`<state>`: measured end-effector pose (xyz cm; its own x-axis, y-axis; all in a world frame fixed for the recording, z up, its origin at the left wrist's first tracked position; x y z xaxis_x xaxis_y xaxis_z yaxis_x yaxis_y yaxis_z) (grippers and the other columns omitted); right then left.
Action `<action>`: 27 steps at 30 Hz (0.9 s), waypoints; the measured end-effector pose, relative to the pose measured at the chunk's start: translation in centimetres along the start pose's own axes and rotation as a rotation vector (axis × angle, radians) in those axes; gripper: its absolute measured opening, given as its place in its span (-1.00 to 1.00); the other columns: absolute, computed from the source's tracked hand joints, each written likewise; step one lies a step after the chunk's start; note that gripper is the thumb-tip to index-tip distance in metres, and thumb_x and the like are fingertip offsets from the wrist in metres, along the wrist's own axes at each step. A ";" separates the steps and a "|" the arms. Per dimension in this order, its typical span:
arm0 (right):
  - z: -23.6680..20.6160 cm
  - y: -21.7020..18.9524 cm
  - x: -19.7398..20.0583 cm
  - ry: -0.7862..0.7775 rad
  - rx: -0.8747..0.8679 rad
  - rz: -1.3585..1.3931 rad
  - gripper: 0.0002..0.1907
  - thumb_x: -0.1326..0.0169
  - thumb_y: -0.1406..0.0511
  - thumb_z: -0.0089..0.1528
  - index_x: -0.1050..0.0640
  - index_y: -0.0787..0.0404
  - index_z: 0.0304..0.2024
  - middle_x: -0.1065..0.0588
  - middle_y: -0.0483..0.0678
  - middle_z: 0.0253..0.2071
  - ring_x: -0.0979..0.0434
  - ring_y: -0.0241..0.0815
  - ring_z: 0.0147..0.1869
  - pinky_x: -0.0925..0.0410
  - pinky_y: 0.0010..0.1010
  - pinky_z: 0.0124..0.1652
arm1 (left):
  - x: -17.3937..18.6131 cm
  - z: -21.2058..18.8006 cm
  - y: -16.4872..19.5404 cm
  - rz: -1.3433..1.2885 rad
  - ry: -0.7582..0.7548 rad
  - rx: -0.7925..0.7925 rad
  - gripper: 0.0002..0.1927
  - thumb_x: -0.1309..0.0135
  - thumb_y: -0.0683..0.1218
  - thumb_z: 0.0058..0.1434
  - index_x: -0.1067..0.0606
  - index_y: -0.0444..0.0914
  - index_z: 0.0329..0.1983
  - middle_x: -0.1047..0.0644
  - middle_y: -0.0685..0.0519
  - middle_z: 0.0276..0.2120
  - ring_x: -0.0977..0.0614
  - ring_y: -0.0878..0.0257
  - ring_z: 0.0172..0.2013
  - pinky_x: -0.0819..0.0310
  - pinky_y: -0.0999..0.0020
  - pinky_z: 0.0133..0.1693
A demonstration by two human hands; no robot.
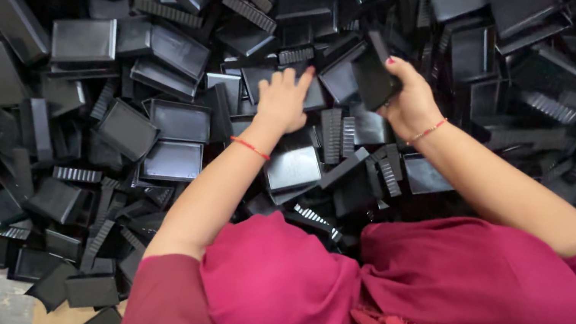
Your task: The person sits on the floor among a large pile of black plastic boxes, picks up a base and lid, fits the lid onto the base by hand, and places the closed box into a cardboard carton beside her, repeating this for one box after another.
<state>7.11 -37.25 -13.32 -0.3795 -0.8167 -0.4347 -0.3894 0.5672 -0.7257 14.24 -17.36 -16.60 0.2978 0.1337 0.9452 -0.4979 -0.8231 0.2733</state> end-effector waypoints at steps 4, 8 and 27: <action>-1.8 -2.5 -4.3 -0.136 0.142 -0.168 -0.61 0.07 0.24 0.33 -0.49 0.10 0.20 -0.55 -0.16 0.01 -0.58 -0.28 0.05 -0.45 -0.26 0.00 | 6.2 -3.7 -3.5 -0.407 0.196 0.160 0.23 -0.45 0.03 -0.06 0.11 -0.04 0.54 -0.37 -0.24 0.04 -0.49 -0.25 0.02 -0.49 -0.17 0.03; -5.9 -6.3 -11.8 -0.302 0.318 -0.482 -0.46 0.11 0.26 0.33 -0.41 0.16 0.38 -0.52 -0.11 0.08 -0.52 -0.31 0.05 -0.41 -0.35 0.00 | 9.4 -6.7 -3.2 -1.690 0.005 0.228 0.09 -0.32 -0.13 0.06 0.12 0.10 0.49 -0.44 -0.04 0.06 -0.58 0.04 0.03 -0.62 -0.07 -0.06; -25.0 -6.6 -28.0 -0.828 1.388 -1.100 -0.25 -0.07 0.25 0.29 -0.17 0.36 0.47 -0.09 0.29 0.53 -0.12 0.30 0.60 -0.12 -0.07 0.42 | 23.2 -19.3 0.9 -1.811 0.578 -0.350 0.11 -0.47 -0.27 0.00 -0.04 -0.10 0.51 -0.40 -0.05 0.25 -0.52 0.14 0.24 -0.51 0.18 0.27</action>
<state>-0.69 -15.47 16.94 0.1124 -0.7737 0.6235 0.8362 -0.2653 -0.4800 5.00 -4.38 8.98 0.3395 0.7674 -0.5439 -0.0918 0.6025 0.7928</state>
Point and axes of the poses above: each hand's wrist, its own z-axis towards the middle knuckle, its own x-axis out of the back of the hand, y = z × x, the point moved 10 cm from there along z, towards the middle knuckle
